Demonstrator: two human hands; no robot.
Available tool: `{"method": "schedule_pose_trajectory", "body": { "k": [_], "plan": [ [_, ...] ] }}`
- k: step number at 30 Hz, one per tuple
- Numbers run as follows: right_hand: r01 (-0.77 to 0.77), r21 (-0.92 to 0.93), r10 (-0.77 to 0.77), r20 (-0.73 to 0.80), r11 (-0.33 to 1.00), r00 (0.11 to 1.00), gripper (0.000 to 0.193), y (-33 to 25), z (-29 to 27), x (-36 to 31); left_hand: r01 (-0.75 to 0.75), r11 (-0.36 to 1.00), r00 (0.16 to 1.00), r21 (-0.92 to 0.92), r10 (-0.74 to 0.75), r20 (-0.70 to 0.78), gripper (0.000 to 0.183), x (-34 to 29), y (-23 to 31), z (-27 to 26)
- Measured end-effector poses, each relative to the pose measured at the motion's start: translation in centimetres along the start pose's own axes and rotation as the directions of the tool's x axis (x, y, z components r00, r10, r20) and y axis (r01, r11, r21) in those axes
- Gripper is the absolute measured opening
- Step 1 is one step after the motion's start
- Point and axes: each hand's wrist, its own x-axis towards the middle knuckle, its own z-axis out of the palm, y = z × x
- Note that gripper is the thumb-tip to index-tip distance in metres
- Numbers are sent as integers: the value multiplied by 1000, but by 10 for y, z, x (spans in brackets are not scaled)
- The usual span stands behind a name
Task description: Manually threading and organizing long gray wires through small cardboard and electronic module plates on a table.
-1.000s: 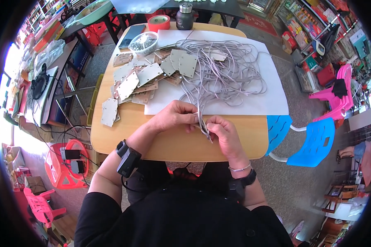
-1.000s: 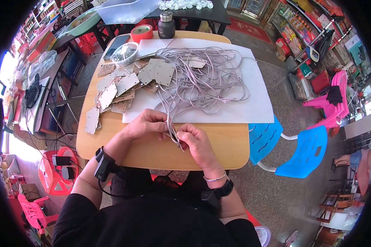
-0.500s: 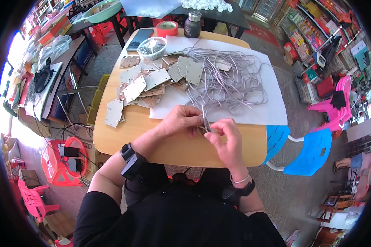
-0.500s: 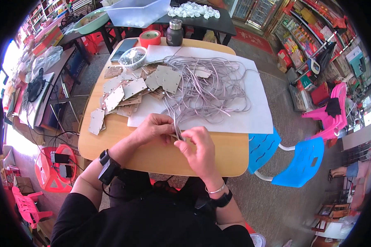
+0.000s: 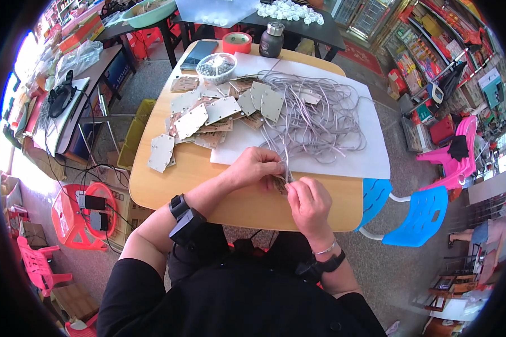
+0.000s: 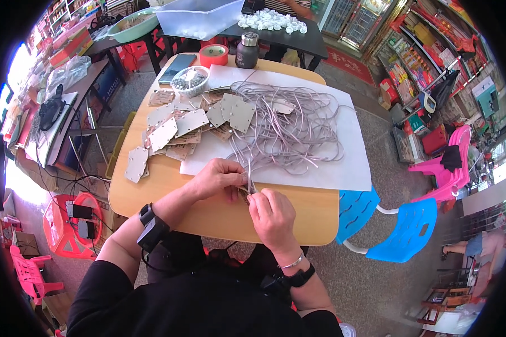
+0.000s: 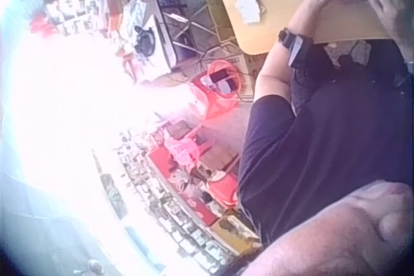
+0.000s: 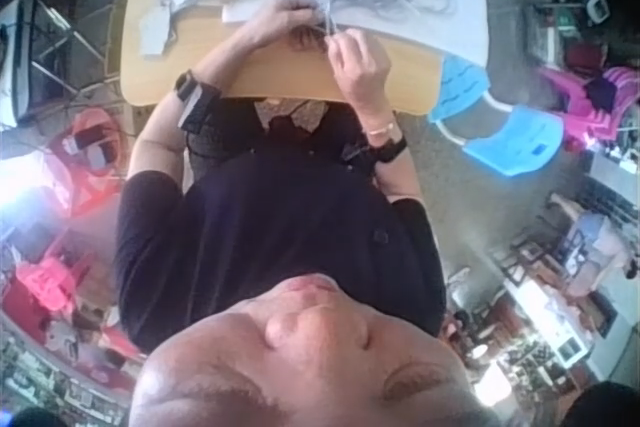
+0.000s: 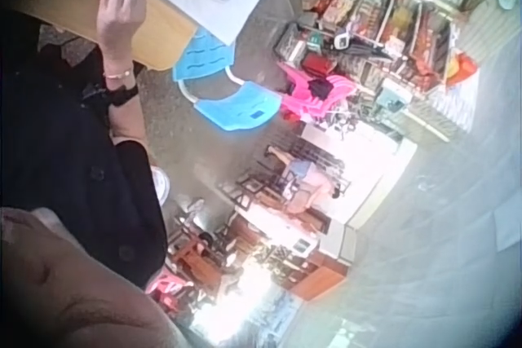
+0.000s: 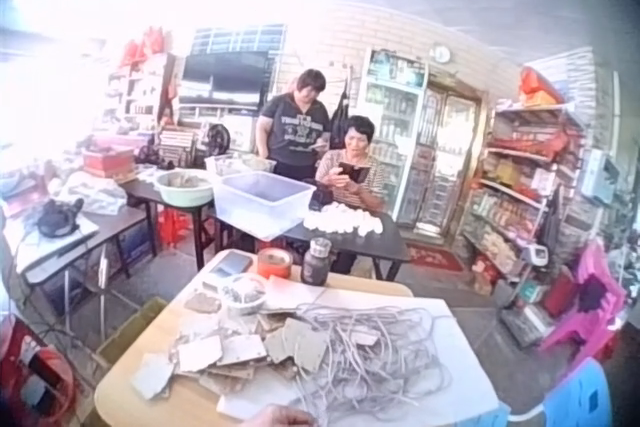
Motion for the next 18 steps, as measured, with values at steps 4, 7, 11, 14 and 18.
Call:
{"method": "schedule_pose_trajectory", "body": {
  "k": [4,7,11,14,18],
  "plan": [
    [-130,219,129,16,967,991,12,-1,-5,-5,2,997,999,-74,1,43,16,2,0,-6],
    [-114,229,99,73,967,992,11,3,-5,-4,1,998,998,-64,3,56,16,2,-1,-6],
    [-279,460,288,52,843,956,12,-1,-12,1,0,994,998,-106,6,55,16,0,2,-6],
    [-616,557,578,273,557,769,21,15,-14,-7,-30,997,998,-67,34,60,16,2,3,-5],
    [-773,592,463,632,228,621,22,20,-18,-4,-26,999,997,-36,28,76,18,0,0,-4]
  ]
}}
